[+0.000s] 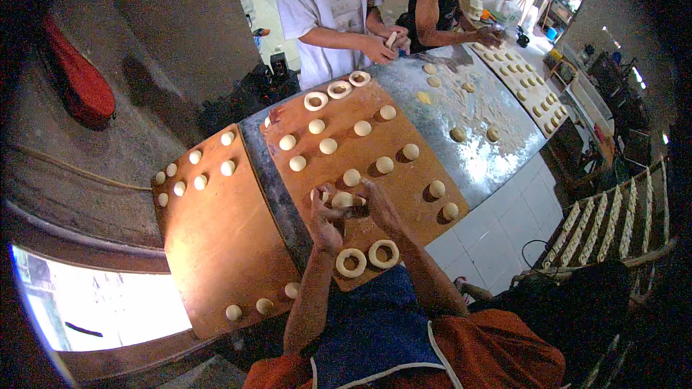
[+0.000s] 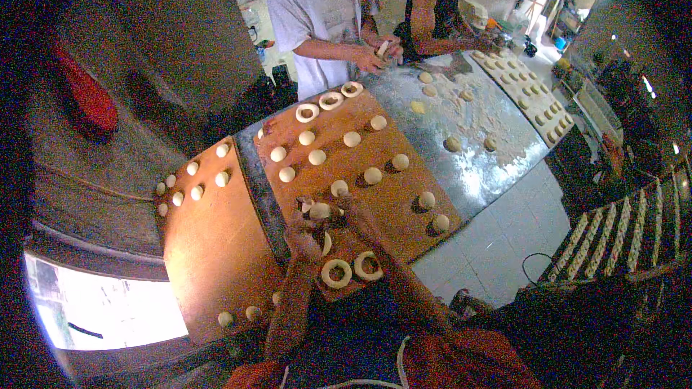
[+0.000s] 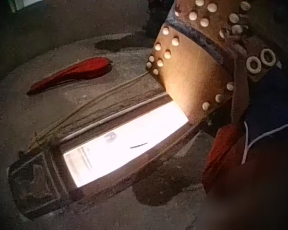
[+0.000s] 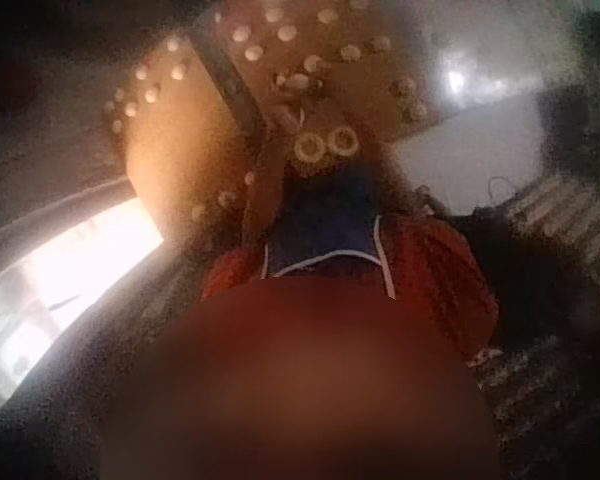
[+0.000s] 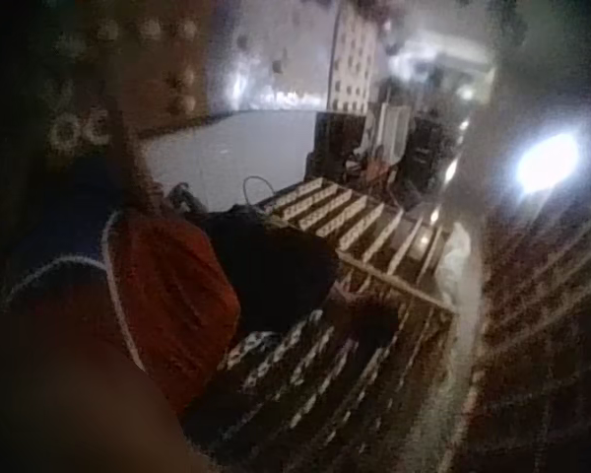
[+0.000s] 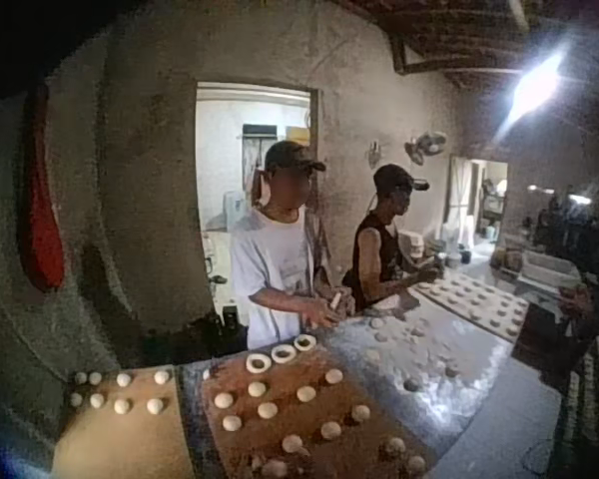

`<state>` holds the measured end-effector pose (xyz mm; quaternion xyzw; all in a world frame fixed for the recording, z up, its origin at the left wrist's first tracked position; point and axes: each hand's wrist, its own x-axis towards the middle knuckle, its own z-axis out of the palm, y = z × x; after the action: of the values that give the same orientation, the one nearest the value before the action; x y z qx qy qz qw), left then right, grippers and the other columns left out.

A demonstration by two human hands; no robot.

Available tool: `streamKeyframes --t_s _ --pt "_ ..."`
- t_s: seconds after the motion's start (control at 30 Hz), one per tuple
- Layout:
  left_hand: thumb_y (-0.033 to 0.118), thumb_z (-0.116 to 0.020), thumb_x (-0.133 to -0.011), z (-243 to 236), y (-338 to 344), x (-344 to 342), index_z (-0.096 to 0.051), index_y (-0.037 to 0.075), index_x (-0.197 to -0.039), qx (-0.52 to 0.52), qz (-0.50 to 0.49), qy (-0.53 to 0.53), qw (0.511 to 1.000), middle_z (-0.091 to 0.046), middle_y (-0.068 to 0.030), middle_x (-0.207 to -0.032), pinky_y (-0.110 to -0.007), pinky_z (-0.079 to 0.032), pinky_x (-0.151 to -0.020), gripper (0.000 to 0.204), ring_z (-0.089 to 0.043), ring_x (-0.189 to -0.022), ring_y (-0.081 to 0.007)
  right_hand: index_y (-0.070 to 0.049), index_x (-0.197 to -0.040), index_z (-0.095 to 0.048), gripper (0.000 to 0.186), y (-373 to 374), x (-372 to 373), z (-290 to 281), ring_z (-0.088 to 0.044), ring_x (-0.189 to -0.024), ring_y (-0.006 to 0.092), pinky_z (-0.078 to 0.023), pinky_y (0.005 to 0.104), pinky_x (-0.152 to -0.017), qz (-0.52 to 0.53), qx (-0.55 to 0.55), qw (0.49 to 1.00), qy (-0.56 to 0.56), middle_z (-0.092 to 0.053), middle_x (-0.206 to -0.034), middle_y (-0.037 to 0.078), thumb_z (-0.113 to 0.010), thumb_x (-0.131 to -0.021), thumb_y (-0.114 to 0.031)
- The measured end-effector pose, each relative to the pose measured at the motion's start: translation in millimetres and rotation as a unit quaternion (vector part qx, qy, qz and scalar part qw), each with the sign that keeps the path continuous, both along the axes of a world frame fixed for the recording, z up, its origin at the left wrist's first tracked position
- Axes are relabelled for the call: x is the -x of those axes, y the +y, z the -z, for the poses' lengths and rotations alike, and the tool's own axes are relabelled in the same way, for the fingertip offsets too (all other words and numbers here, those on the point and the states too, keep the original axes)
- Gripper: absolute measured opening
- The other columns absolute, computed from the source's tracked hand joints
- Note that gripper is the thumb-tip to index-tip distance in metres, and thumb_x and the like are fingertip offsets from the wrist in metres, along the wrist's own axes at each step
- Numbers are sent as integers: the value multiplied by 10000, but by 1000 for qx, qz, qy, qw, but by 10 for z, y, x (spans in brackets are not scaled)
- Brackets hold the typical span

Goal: The person shapes small dough balls into rings by hand and places them on a wooden board. Other workers are also shaping dough nearby. The person occasionally moves the board to a rack.

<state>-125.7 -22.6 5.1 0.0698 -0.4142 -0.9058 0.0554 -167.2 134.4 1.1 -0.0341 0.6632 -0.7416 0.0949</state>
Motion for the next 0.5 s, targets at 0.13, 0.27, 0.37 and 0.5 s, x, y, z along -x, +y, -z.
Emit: streamKeyframes --t_s 0.13,0.27,0.37,0.5 --pt "61 -505 -865 293 65 63 -509 89 -1138 -127 -23 -14 992 -511 -47 -1064 -324 -463 -976 275 -554 -1029 -198 0 -1307 -534 541 -146 -113 35 -621 -1002 312 -502 430 -894 25 209 960 -186 -613 -1222 190 -559 -1007 -449" --pt "85 -505 -883 563 139 65 -515 88 -1118 -171 -15 -17 985 -515 -49 -1038 -332 -465 -950 235 -554 -1001 -200 9 -1276 -543 524 -181 -257 -58 -620 -990 325 -501 435 -880 -19 -2 1000 -21 -621 -1181 201 -556 -1009 -442" --pt "103 -505 -897 673 134 46 -520 86 -1103 -182 -8 -21 983 -518 -50 -1019 -337 -466 -931 207 -554 -980 -201 15 -1252 -550 512 -214 -384 -59 -619 -980 334 -500 438 -869 -21 -102 994 40 -627 -1151 209 -554 -1011 -437" --pt "126 -506 -915 727 74 34 -526 84 -1082 -191 -1 -26 981 -522 -51 -994 -344 -467 -905 173 -554 -951 -203 24 -1220 -559 499 -219 -488 54 -617 -967 346 -499 443 -855 -6 -189 978 83 -635 -1111 219 -552 -1012 -430"
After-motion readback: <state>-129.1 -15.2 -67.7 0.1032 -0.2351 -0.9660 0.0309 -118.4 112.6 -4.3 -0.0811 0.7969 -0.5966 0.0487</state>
